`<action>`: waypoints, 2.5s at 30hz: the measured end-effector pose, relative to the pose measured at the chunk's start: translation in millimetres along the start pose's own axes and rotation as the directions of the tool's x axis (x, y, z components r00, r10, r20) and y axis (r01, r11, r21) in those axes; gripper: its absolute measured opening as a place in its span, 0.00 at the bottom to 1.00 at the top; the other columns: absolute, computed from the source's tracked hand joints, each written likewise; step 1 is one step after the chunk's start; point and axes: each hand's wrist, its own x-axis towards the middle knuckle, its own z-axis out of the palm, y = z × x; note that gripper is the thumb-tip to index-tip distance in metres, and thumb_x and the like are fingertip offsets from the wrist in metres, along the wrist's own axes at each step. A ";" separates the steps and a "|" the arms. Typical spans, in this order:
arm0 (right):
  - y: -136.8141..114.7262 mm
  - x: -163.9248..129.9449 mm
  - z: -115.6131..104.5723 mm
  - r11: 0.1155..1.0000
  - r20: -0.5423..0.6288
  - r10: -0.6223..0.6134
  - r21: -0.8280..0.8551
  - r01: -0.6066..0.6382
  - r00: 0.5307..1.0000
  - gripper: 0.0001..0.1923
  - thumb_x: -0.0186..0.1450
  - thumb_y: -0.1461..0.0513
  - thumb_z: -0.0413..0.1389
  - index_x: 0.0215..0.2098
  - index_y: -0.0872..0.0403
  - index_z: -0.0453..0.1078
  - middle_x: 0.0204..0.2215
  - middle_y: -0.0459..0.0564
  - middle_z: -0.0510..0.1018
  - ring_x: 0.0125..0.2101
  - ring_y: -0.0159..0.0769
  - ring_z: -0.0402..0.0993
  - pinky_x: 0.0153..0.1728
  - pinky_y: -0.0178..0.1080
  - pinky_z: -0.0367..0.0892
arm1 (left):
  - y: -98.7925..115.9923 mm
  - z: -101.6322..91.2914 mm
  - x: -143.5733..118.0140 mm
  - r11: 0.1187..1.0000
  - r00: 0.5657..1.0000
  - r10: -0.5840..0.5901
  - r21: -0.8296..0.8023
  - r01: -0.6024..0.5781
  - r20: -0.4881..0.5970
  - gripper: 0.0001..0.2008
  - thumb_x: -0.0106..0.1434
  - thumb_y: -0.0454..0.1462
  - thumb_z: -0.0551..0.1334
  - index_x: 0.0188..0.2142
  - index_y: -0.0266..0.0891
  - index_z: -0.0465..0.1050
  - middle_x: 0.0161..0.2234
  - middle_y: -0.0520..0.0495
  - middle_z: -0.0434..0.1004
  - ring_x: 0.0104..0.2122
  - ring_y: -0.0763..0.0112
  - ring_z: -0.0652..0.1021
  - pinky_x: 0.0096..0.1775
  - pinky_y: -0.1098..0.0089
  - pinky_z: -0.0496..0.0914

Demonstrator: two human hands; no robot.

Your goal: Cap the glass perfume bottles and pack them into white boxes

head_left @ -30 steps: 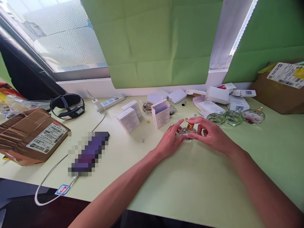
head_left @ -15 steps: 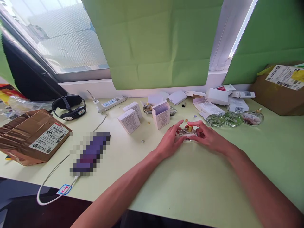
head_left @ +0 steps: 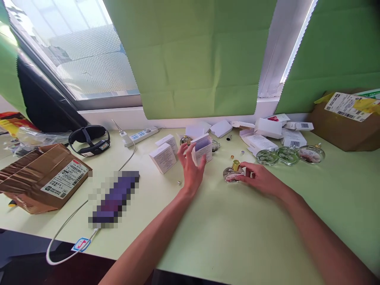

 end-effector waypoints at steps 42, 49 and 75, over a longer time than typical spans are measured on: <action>-86.7 31.9 -63.5 0.952 -0.030 -0.218 -0.225 0.206 0.976 0.24 0.64 0.40 0.54 0.49 0.44 0.70 0.37 0.47 0.80 0.34 0.42 0.75 0.27 0.38 0.63 | 8.3 6.3 -9.6 0.901 0.914 0.129 -0.431 0.055 0.386 0.23 0.68 0.41 0.61 0.60 0.48 0.57 0.56 0.41 0.71 0.51 0.65 0.78 0.50 0.59 0.76; -87.4 36.6 -58.5 0.936 -0.072 -0.257 -0.267 0.229 0.964 0.25 0.64 0.40 0.54 0.51 0.43 0.72 0.39 0.47 0.81 0.35 0.42 0.76 0.31 0.39 0.65 | 9.0 6.0 -9.6 0.896 0.912 0.120 -0.439 0.071 0.393 0.23 0.68 0.42 0.62 0.59 0.50 0.56 0.56 0.42 0.70 0.51 0.64 0.78 0.50 0.59 0.76; -84.4 44.8 -51.5 0.907 -0.084 -0.326 -0.307 0.287 0.942 0.22 0.65 0.44 0.56 0.47 0.48 0.76 0.48 0.51 0.79 0.36 0.42 0.77 0.34 0.40 0.66 | 8.8 6.4 -10.6 0.900 0.918 0.109 -0.430 0.071 0.381 0.25 0.68 0.42 0.62 0.61 0.52 0.57 0.59 0.42 0.69 0.52 0.63 0.77 0.51 0.58 0.76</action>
